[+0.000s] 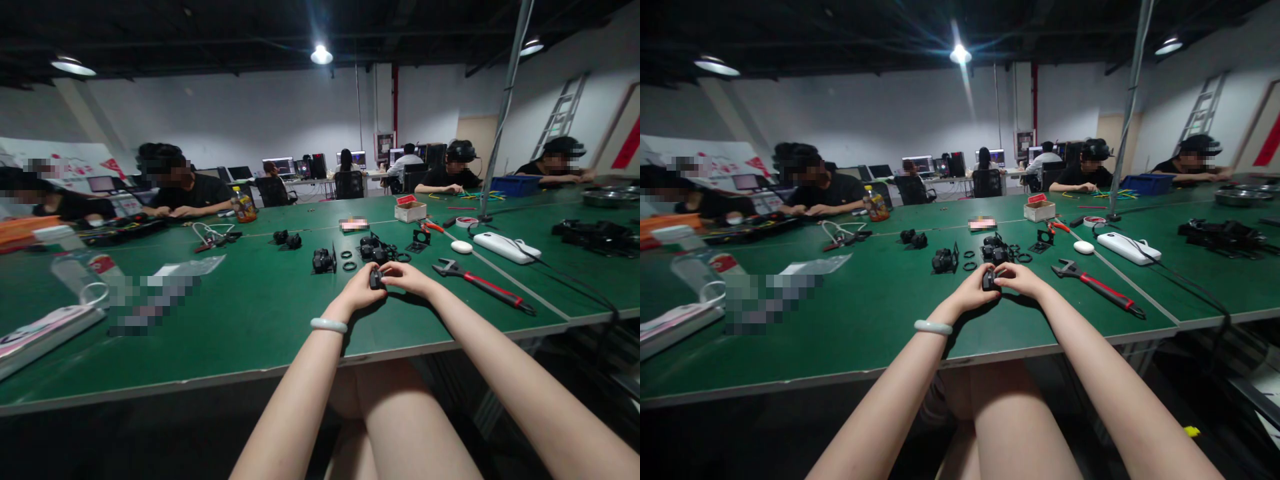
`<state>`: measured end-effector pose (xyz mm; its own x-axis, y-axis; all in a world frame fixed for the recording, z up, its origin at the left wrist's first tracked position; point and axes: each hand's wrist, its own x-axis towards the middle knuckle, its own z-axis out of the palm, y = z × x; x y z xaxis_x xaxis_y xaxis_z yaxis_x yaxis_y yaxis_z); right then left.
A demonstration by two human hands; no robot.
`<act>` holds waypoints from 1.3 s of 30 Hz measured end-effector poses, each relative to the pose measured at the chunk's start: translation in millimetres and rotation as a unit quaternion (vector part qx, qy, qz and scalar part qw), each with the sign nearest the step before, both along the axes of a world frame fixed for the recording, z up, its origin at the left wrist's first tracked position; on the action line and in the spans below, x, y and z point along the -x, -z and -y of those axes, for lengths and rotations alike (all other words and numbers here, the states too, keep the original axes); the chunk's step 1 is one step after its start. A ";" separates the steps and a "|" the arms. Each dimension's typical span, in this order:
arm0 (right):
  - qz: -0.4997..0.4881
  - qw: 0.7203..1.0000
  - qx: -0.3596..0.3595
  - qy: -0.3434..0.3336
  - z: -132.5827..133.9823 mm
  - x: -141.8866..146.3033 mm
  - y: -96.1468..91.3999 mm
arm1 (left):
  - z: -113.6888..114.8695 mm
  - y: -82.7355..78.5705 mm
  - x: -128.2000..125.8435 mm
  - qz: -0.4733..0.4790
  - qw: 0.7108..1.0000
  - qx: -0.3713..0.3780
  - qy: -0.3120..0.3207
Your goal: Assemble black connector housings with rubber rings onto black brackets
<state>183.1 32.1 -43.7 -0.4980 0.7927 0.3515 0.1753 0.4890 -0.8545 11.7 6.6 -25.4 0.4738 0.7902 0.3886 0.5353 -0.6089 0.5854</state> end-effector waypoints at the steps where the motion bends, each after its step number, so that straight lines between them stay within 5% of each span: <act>1: 0.005 1.000 -0.002 0.006 -1.0 0.0 1.1 | -0.4 0.5 0.4 -0.005 1.000 -0.004 0.004; 18: 0.048 0.997 -0.044 0.027 -4.0 0.0 2.5 | -1.1 1.2 -1.3 0.000 1.000 0.005 -0.013; 27: -0.011 0.997 0.023 0.066 -7.6 1.6 4.0 | 2.2 -5.3 -2.5 -0.005 1.000 0.000 -0.002; 33: -0.043 0.999 -0.008 -0.018 -2.5 -0.4 0.2 | 4.2 -8.1 -3.1 -0.001 1.000 0.008 0.004; 39: -0.037 0.999 -0.023 -0.021 -1.0 0.4 -1.0 | 2.1 -7.7 -3.0 0.003 1.000 0.012 0.001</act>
